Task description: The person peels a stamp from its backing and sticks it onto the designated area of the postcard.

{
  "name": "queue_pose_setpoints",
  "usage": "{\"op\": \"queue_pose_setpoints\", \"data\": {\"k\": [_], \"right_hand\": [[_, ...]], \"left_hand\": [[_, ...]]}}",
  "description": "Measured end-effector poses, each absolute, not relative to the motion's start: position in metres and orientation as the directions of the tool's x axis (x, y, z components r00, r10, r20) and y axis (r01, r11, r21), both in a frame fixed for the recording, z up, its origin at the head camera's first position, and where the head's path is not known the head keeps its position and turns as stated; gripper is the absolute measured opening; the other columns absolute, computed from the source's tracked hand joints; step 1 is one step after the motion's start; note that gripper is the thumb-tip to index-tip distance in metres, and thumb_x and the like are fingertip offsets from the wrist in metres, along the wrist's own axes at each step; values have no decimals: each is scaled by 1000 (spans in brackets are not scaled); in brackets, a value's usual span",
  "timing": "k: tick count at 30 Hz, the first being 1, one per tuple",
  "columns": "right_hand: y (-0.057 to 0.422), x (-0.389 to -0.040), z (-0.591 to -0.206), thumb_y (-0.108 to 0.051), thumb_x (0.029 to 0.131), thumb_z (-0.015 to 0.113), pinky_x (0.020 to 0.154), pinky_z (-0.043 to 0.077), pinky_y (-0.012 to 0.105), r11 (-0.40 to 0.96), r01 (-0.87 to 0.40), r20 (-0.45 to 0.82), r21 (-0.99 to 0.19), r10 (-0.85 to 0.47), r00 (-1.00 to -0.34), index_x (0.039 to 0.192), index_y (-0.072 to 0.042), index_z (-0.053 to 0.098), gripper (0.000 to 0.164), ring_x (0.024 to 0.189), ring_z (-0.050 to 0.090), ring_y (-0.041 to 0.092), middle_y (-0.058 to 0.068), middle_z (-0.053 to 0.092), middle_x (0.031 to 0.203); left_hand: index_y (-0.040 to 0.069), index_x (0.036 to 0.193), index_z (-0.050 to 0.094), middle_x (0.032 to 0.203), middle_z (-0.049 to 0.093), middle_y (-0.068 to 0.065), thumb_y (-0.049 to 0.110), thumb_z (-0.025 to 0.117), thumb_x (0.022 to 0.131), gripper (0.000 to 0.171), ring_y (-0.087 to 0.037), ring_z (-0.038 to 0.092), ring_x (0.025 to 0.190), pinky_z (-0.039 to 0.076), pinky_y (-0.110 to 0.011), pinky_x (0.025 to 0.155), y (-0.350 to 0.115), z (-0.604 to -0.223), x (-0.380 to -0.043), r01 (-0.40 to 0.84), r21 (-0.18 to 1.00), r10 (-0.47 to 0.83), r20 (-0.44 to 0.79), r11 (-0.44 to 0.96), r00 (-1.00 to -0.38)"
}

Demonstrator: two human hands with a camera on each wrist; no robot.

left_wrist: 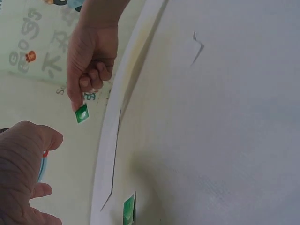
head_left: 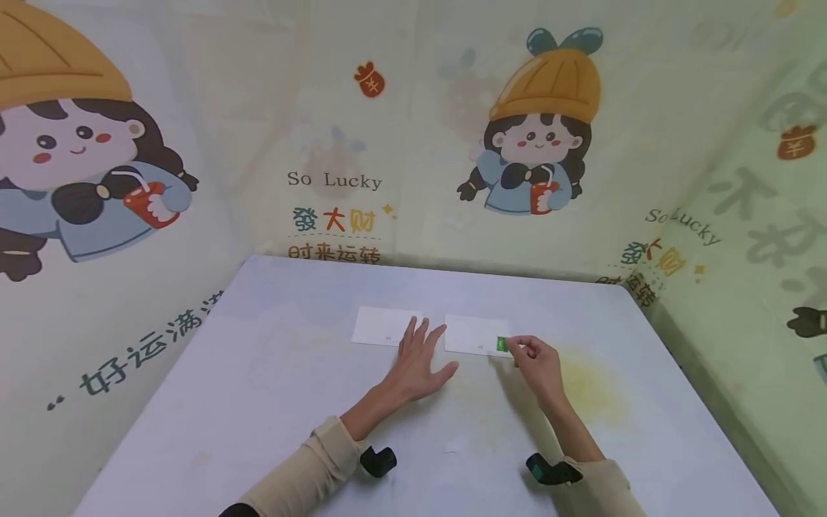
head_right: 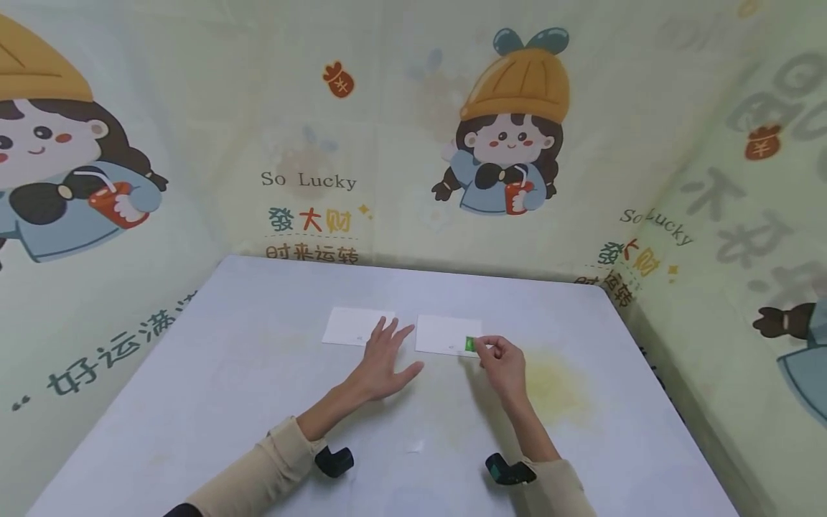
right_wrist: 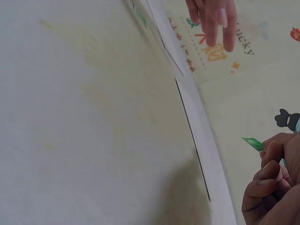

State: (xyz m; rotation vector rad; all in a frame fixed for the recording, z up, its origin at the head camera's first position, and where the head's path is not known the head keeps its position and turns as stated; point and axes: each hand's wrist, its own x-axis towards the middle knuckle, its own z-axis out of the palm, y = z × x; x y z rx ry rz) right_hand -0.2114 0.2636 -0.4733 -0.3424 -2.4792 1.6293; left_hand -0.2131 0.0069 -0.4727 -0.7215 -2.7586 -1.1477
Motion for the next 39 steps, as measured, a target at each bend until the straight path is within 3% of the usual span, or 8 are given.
{"op": "queue_pose_setpoints", "data": {"k": [23, 39], "right_hand": [[270, -235, -476, -31, 98, 69, 50, 31, 24, 412, 165, -38, -896, 299, -954, 112, -1, 70, 33, 59, 42, 12, -1, 56, 68], [273, -243, -487, -30, 100, 67, 54, 36, 24, 378, 214, -76, -901, 347, -935, 113, -1, 69, 31, 65, 46, 14, -3, 53, 69]], "left_hand": [[2, 152, 43, 159, 28, -35, 35, 57, 99, 64, -50, 9, 153, 18, -64, 120, 8, -488, -236, 441, 603, 400, 211, 665, -892], [3, 153, 42, 160, 28, -34, 31, 57, 101, 60, -49, 10, 153, 20, -63, 120, 18, -493, -241, 414, 616, 398, 172, 671, -901]]}}
